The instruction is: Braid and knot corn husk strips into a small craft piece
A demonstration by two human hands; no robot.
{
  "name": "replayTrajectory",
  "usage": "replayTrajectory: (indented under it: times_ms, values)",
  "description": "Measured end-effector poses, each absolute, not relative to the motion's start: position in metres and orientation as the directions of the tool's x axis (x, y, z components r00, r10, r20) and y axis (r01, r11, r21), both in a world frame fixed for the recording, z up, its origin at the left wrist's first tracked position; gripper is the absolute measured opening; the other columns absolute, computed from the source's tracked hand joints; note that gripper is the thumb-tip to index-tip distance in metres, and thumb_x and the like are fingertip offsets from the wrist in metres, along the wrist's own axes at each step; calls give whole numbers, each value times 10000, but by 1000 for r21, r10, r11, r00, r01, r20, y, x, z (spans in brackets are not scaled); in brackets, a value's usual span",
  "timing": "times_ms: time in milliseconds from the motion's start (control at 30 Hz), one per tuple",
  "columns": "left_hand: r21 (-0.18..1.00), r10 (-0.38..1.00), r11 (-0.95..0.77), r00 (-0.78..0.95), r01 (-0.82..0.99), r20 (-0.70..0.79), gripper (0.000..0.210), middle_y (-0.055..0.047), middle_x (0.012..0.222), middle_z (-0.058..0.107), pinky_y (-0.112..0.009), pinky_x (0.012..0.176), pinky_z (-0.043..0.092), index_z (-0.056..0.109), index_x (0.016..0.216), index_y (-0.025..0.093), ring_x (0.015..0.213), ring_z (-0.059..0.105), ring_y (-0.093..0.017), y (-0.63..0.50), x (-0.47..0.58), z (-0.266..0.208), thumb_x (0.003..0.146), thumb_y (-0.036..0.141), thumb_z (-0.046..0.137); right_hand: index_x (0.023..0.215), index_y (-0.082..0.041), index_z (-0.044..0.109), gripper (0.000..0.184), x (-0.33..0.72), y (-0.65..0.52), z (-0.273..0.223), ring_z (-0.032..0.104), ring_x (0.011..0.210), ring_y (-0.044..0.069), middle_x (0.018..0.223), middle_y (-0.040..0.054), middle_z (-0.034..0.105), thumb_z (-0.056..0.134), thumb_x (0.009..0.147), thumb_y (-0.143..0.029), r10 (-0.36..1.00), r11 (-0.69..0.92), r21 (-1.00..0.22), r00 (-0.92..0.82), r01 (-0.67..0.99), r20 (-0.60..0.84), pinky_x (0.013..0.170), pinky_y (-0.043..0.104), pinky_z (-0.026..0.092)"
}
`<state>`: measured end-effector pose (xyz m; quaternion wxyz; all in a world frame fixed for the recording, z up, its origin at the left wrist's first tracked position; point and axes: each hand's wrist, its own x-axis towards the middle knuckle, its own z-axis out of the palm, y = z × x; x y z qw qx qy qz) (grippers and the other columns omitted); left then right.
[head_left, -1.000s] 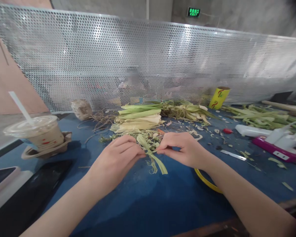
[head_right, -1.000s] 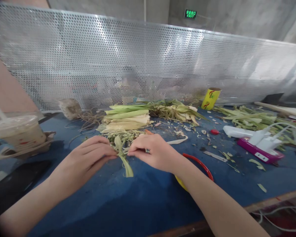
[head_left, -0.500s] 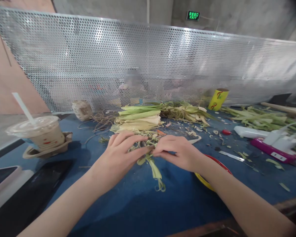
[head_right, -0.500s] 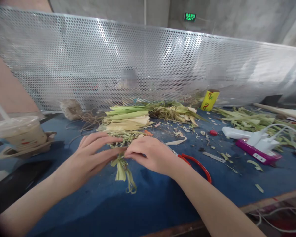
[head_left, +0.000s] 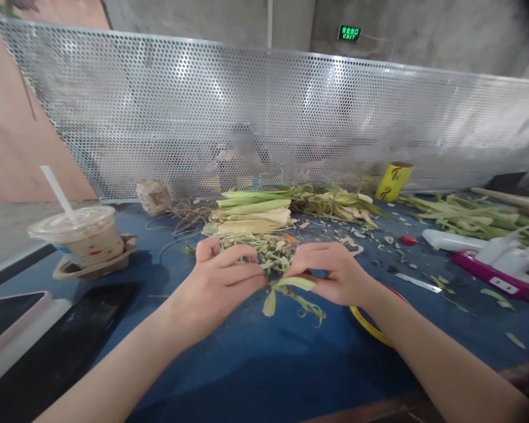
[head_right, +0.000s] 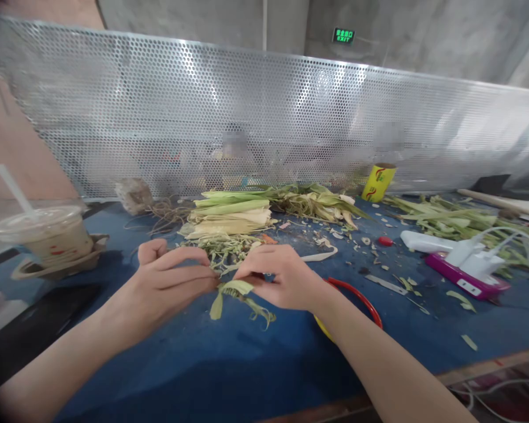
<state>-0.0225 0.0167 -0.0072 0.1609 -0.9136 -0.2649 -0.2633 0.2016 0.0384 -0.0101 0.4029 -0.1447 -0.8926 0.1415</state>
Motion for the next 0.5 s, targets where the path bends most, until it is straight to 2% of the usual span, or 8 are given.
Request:
replayTrajectory:
  times_ms: [67,133,233,300,400,500]
  values:
    - [-177,406,-795,727,580,554,291,55,802,680,-370,902,170,577,883,264,963,551,-160,19,-24,-9,854,40,394,772,-161,621,143,201,40,-10,568,654,112,695,52,640,503,799,-86,394,909,-385,-626,158,673,638,225,452]
    - [-164,444,-774,710,611,547,274,31,835,677,-369,879,227,575,911,255,983,545,-173,19,-22,-10,851,50,404,763,-161,620,111,200,41,-11,565,642,111,695,46,639,525,802,-122,476,868,-450,-613,211,630,626,224,452]
    - [-116,492,-725,627,679,603,121,-32,873,660,-357,789,321,572,926,198,927,553,-208,16,-14,-9,834,171,498,751,-156,621,92,198,44,-13,555,610,109,690,38,628,556,801,-199,630,754,-591,-567,285,531,571,215,448]
    - [-89,508,-680,556,727,657,183,-47,798,646,-348,729,352,561,961,167,829,563,-211,13,-11,-8,801,256,556,757,-156,626,84,198,45,-14,553,599,107,694,34,629,563,793,-197,675,713,-640,-526,286,517,542,210,441]
    - [-50,513,-680,524,731,680,225,15,579,582,-309,655,387,564,1010,149,633,550,-160,9,-10,-6,805,238,541,772,-166,637,83,199,45,-13,560,626,121,681,30,632,557,786,-151,630,764,-590,-499,261,596,572,231,449]
    - [52,540,-729,527,682,657,284,29,582,606,-253,605,426,566,1102,180,561,539,-123,8,-12,-7,827,204,495,831,-186,644,116,199,46,-14,581,689,138,709,38,650,534,816,-152,489,859,-487,-530,156,693,650,268,468]
